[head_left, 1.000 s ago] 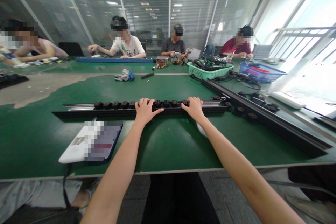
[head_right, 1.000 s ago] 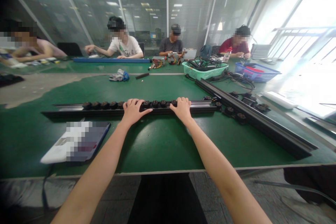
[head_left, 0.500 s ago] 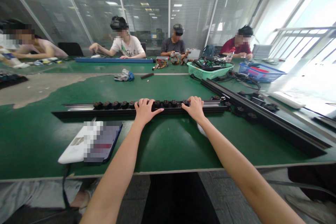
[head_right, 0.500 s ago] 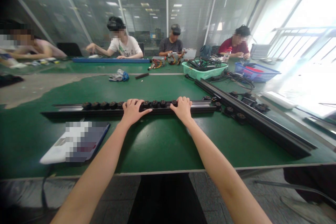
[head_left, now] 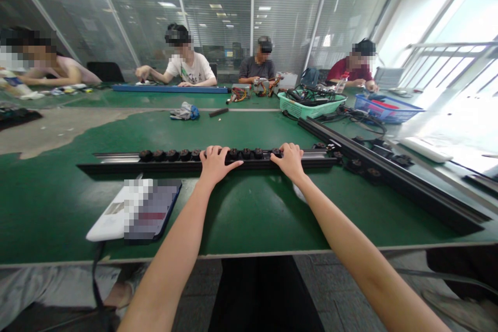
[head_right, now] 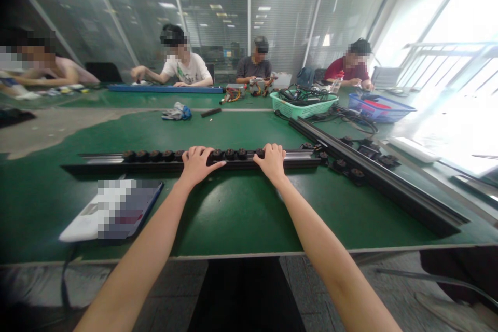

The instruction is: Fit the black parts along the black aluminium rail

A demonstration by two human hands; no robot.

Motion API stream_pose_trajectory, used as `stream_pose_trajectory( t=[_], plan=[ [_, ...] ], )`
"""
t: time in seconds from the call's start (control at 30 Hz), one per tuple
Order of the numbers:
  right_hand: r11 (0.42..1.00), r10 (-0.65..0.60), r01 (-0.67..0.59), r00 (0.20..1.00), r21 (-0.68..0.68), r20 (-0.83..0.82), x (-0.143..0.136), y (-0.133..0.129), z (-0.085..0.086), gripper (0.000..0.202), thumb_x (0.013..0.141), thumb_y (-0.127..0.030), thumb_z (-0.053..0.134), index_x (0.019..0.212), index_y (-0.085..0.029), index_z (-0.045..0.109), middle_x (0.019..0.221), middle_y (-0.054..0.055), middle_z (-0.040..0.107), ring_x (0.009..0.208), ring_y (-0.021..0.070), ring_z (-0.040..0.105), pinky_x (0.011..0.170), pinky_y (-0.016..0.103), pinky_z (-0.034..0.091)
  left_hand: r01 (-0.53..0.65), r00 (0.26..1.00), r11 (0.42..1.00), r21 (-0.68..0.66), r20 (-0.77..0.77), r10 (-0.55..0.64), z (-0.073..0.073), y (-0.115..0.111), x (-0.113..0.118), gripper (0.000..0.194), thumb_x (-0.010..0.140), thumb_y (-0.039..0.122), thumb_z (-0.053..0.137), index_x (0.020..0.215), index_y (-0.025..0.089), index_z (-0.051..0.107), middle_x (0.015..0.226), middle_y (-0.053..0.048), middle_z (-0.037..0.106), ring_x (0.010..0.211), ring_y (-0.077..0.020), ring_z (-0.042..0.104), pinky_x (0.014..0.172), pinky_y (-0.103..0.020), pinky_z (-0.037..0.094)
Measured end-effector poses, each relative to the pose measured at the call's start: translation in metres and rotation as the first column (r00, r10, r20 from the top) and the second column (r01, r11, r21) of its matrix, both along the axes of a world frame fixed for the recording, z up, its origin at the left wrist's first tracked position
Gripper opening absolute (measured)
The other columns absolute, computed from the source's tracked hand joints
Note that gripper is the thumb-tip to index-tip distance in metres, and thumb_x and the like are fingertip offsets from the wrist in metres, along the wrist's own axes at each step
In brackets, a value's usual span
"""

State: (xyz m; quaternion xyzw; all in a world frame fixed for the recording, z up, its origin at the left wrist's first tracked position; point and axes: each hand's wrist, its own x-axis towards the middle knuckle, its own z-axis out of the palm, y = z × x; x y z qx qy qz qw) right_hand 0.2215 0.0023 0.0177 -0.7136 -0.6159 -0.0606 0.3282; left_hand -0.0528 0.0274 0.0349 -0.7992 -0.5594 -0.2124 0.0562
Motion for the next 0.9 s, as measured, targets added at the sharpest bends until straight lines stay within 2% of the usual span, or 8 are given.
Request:
stream_pose_trajectory(
  t=[0.9],
  plan=[
    [1.0,-0.02,0.02,1.0,-0.012,-0.008,0.0064,0.0002,0.0003,0.023,0.084,-0.043,0.063,0.09,-0.021,0.06,0.103,0.012,0.064,0.103,0.0301,0.049,0.089,0.041,0.032,0.005,1.0,1.0,-0.008,0.012,-0.005,-0.0007,0.0007,-0.0004,0.068,0.089,0.077,0.05,0.132,0.026,0.062,0.136,-0.015,0.057,0.131,-0.0363,0.039,0.111,-0.053,0.027]
  ],
)
